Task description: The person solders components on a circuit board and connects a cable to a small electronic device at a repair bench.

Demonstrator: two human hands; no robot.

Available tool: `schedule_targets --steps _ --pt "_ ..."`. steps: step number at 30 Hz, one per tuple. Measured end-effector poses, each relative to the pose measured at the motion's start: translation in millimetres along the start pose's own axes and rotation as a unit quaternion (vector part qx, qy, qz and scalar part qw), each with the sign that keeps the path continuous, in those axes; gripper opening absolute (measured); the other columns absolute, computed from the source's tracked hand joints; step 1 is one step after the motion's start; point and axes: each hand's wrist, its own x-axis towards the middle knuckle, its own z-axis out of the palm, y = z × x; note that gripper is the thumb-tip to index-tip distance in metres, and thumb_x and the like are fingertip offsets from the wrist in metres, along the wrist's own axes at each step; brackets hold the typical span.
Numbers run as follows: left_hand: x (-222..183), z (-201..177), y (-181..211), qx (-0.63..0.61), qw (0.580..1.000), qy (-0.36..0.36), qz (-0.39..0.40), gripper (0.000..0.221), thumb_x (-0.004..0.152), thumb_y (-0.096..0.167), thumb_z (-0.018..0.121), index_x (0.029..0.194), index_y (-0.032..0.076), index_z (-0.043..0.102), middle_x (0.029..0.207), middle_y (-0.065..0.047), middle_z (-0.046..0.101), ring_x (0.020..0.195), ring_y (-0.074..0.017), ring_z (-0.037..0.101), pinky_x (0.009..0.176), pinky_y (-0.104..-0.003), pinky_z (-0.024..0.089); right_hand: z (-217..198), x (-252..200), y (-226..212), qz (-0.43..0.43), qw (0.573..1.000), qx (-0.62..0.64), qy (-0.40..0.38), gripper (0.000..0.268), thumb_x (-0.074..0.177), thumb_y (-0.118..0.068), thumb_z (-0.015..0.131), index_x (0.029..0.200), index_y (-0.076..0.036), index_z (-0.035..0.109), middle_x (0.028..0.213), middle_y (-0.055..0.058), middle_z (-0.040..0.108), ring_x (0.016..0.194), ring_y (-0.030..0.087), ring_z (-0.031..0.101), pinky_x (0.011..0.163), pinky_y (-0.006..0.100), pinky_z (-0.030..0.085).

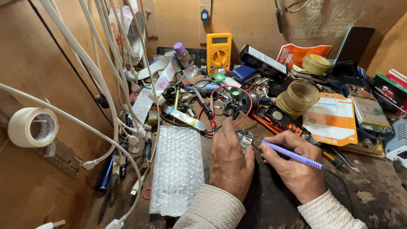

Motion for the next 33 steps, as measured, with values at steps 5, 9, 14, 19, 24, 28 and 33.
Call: schedule_targets --steps 5,9,14,19,24,28,33 --pt "-1.2 0.5 -0.2 0.004 1.0 0.004 0.005 0.073 0.08 0.005 0.074 0.142 -0.006 0.039 0.121 -0.029 0.058 0.116 -0.0458 0.055 0.099 -0.05 0.044 0.3 -0.3 0.5 -0.014 1.0 -0.011 0.006 0.018 0.082 -0.011 0.079 0.096 -0.001 0.075 0.083 0.004 0.079 0.074 0.006 0.071 0.068 0.022 0.057" --pt "-1.7 1.9 -1.1 0.012 1.0 0.014 0.016 0.075 0.079 0.005 0.075 0.143 -0.007 0.037 0.122 -0.03 0.057 0.116 -0.0465 0.055 0.099 -0.05 0.044 -0.2 -0.4 0.7 -0.018 1.0 -0.017 0.006 0.018 0.083 -0.011 0.079 0.096 -0.001 0.075 0.082 0.005 0.079 0.073 0.006 0.07 0.068 0.022 0.057" --pt "-1.4 2.7 -1.7 0.001 1.0 0.009 0.003 0.073 0.08 0.006 0.074 0.143 -0.006 0.039 0.122 -0.029 0.058 0.116 -0.0454 0.055 0.099 -0.05 0.044 -0.9 -1.5 2.0 -0.01 1.0 0.01 0.004 0.017 0.083 -0.01 0.079 0.097 -0.001 0.075 0.083 0.004 0.079 0.074 0.007 0.071 0.069 0.022 0.058" --pt "-2.0 4.9 -3.8 0.002 1.0 0.012 0.004 0.074 0.08 0.006 0.075 0.143 -0.006 0.039 0.123 -0.029 0.057 0.117 -0.0454 0.055 0.1 -0.049 0.044 -0.4 -2.0 3.4 0.009 1.0 0.028 0.006 0.016 0.084 -0.01 0.078 0.097 -0.001 0.075 0.084 0.004 0.078 0.073 0.007 0.071 0.068 0.022 0.059" --pt "-3.1 7.0 -7.2 0.011 0.999 0.022 0.027 0.075 0.081 0.007 0.074 0.145 -0.008 0.037 0.125 -0.03 0.056 0.119 -0.0455 0.054 0.101 -0.049 0.044 0.2 -1.8 1.7 0.026 0.999 0.027 0.001 0.017 0.085 -0.01 0.078 0.099 -0.001 0.076 0.081 0.006 0.078 0.07 0.008 0.071 0.066 0.023 0.058" --pt "-3.2 7.0 -6.6 0.011 1.0 0.018 0.02 0.075 0.081 0.007 0.074 0.145 -0.007 0.037 0.125 -0.029 0.057 0.118 -0.045 0.054 0.101 -0.049 0.044 0.3 -1.8 0.0 -0.001 1.0 0.008 -0.003 0.016 0.085 -0.01 0.078 0.098 -0.001 0.075 0.082 0.004 0.078 0.072 0.007 0.071 0.068 0.022 0.057" --pt "-3.4 7.3 -6.8 0.019 1.0 0.01 0.013 0.075 0.08 0.007 0.075 0.144 -0.007 0.037 0.124 -0.029 0.057 0.119 -0.0446 0.055 0.101 -0.048 0.044 0.3 -1.9 0.8 -0.018 1.0 0.016 -0.008 0.017 0.084 -0.01 0.078 0.098 -0.001 0.074 0.084 0.004 0.079 0.075 0.006 0.07 0.07 0.021 0.057"
